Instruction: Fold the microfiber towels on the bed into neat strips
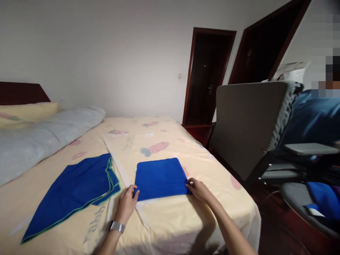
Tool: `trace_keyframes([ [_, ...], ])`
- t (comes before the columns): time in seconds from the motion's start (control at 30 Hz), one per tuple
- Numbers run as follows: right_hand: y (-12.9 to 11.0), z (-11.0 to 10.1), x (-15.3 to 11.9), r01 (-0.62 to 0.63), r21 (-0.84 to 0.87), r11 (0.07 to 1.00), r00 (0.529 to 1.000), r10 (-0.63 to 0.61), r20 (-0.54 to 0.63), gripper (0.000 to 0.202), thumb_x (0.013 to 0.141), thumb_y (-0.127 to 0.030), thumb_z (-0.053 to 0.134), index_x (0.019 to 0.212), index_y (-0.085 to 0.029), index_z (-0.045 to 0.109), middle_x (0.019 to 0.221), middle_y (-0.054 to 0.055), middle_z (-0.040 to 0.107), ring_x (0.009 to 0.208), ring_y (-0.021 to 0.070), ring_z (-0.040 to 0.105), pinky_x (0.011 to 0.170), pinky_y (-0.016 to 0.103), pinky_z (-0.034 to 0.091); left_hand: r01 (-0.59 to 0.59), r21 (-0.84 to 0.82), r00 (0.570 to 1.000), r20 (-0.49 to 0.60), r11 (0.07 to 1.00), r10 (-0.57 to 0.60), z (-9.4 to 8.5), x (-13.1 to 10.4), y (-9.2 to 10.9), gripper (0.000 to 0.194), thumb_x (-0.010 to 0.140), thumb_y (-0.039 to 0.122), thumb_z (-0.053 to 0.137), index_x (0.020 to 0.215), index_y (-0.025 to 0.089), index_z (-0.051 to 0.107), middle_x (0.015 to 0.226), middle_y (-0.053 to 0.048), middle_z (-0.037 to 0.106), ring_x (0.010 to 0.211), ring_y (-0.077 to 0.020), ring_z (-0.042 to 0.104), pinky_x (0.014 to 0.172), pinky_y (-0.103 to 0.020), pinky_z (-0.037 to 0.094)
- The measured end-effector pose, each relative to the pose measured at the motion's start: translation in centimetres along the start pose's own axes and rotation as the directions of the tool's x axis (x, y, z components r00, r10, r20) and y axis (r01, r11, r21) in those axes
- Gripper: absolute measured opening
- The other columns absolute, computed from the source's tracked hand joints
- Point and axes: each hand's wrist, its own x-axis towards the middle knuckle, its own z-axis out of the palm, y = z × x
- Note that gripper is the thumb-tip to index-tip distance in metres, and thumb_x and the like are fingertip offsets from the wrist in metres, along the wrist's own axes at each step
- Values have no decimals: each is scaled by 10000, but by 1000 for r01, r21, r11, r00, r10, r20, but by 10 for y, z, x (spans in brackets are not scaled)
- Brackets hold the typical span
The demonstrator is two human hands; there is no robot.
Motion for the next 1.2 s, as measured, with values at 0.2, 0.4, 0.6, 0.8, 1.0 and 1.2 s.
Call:
trace_keyframes([
  [0.2, -19, -1, -7, 79, -298, 951, 965, -148, -216, 257, 916, -310, 556, 1129, -206, 654, 1073, 102, 699, 971, 290, 642, 797, 363, 508, -354, 337, 918, -50, 872, 392, -12, -15, 22, 262, 966, 296, 454, 1057, 229, 691, 1121, -98, 702, 1062, -282, 633, 962, -446, 466],
  [0.4, -66, 63, -18, 569, -294, 768, 790, -610, -65, 388, 954, -217, 510, 1335, -185, 575, 1305, 108, 618, 1177, 264, 591, 1009, 410, 491, -742, 247, 670, 300, 623, 680, 13, -17, 45, 422, 995, 187, 407, 1408, 241, 471, 1411, -64, 565, 1298, -225, 525, 1090, -437, 442],
  [0.6, -48, 78, -16, 637, -324, 699, 749, -662, 43, 492, 942, -87, 484, 1430, -149, 463, 1429, 130, 486, 1318, 252, 473, 1106, 429, 422, -742, 194, 653, 421, 641, 629, 22, -7, 18, 628, 946, 29, 377, 1509, 289, 277, 1500, -30, 457, 1372, -182, 430, 1130, -406, 421],
  [0.8, 4, 31, -21, 544, -134, 828, 838, -544, 43, 450, 974, -141, 457, 1415, -226, 492, 1444, 67, 480, 1334, 234, 449, 1123, 415, 407, -698, 162, 688, 421, 698, 591, 2, -7, -6, 637, 945, 25, 368, 1506, 313, 275, 1508, -13, 442, 1378, -169, 417, 1132, -389, 416],
  [1.0, 3, 13, -22, 513, -183, 839, 856, -514, 45, 426, 985, -163, 453, 1406, -203, 503, 1429, 81, 493, 1326, 250, 461, 1124, 432, 402, -670, 197, 728, 365, 716, 581, -6, -10, 5, 458, 994, 209, 424, 1443, 296, 423, 1435, -18, 536, 1317, -189, 504, 1095, -383, 461],
  [1.2, -56, 66, -14, 674, -344, 654, 700, -714, 12, 446, 980, -197, 498, 1421, -141, 473, 1410, 139, 502, 1332, 253, 453, 1116, 449, 405, -768, 171, 637, 297, 617, 711, 15, -4, 39, 447, 1012, 219, 395, 1457, 265, 402, 1443, -32, 529, 1328, -195, 493, 1122, -396, 435],
])
